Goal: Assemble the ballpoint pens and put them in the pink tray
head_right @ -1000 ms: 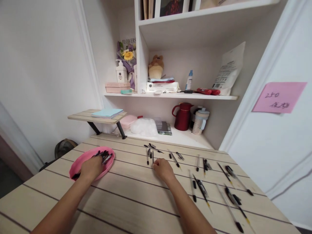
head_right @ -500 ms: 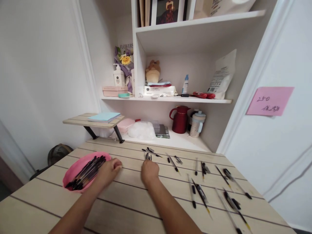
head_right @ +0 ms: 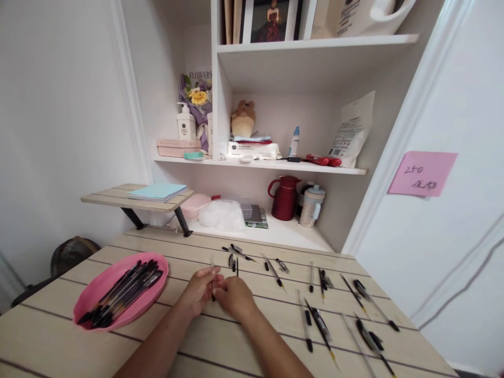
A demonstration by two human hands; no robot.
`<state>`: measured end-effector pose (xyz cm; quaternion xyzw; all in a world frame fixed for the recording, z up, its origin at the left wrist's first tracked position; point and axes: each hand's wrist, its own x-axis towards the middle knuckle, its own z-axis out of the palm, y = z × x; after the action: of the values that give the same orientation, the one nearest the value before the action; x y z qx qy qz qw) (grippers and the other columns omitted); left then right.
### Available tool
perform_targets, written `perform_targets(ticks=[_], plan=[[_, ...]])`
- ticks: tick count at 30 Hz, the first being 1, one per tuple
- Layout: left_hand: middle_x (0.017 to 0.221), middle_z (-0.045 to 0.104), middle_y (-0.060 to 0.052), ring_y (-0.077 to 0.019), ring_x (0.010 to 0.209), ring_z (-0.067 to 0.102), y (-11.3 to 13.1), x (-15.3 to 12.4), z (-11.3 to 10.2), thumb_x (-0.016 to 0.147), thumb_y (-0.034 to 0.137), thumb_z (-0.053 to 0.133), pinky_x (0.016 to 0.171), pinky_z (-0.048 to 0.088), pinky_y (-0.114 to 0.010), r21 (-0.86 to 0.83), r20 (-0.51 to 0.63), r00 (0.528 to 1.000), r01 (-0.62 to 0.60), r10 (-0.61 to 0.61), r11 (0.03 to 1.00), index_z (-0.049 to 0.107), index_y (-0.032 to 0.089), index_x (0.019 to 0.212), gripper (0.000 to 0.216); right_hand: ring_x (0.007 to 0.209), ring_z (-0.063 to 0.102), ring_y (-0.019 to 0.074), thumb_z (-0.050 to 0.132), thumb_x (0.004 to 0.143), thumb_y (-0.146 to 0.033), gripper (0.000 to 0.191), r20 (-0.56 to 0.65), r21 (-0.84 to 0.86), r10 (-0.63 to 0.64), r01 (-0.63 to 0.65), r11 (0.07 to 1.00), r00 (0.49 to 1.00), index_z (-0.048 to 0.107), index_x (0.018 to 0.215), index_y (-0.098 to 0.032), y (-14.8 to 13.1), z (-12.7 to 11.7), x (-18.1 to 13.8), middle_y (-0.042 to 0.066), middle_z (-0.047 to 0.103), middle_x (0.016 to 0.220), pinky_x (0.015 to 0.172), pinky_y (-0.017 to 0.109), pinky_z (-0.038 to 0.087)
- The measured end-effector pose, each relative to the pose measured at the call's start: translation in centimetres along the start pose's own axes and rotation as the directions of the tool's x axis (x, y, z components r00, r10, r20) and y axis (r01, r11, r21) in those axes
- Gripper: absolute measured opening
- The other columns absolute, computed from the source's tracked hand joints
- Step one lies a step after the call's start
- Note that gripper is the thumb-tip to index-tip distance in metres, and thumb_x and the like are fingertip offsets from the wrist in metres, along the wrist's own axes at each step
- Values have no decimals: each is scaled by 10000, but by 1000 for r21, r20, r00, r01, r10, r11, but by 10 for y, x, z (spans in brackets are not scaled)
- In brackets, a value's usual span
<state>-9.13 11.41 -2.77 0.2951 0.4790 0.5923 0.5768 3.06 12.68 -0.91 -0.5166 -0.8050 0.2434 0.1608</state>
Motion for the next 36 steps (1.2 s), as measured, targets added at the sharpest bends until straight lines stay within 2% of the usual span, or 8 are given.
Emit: perform_targets(ticks=[7,14,20,22,24,26,29,36], plan=[[534,488,59,-14,327,314,-7,5,1,690,382,567,322,205,-145,16,15,993,-113,113,993,552,133,934,348,867,612,235,481,747,-228,220,-247,-205,251,-304,930,936,643,854,-125,24,-26,33,158,663,909,690,276,412],[530,502,48,-14,304,276,-11,6,1,699,474,517,303,142,-157,89,61,989,-141,136,986,548,122,957,438,876,612,278,483,722,-166,237,-252,-183,255,-305,934,934,634,886,-83,22,-4,36,202,649,931,723,326,423],[517,491,56,-16,303,269,-12,6,1,699,474,517,310,138,-160,134,104,986,-143,130,981,559,118,954,439,790,625,245,507,672,-137,158,-260,-96,225,-257,962,939,632,761,-99,32,-26,36,177,669,811,663,289,432],[513,490,57,-17,301,264,-12,6,2,703,464,517,312,129,-163,152,131,982,-155,136,976,562,118,967,437,614,617,178,481,696,-160,170,-252,99,197,-178,979,947,613,797,-120,31,-35,39,98,665,675,559,250,427],[511,494,56,-19,303,267,-12,5,2,707,454,516,316,121,-165,174,163,977,-164,136,971,568,122,974,429,455,547,128,474,725,-216,198,-267,463,167,-26,886,949,577,874,-134,28,-42,41,19,615,556,449,222,392],[507,498,54,-22,307,272,-12,3,3,712,444,514,320,116,-166,198,190,973,-165,128,966,577,126,969,414,432,516,108,514,723,-290,227,-331,761,159,164,628,930,543,895,-144,24,-46,43,-9,584,555,407,206,373],[511,503,46,-27,323,290,-10,0,4,714,437,517,328,118,-166,227,211,971,-159,111,961,586,125,963,405,499,540,95,592,682,-346,259,-417,870,166,339,358,894,525,851,-162,21,-48,43,-6,588,643,423,189,394],[511,500,46,-26,333,270,-8,-4,6,720,438,516,338,128,-168,231,233,966,-167,112,958,588,126,983,415,486,533,77,636,658,-353,274,-397,892,161,339,301,904,528,827,-165,21,-45,42,-7,596,661,418,179,410]])
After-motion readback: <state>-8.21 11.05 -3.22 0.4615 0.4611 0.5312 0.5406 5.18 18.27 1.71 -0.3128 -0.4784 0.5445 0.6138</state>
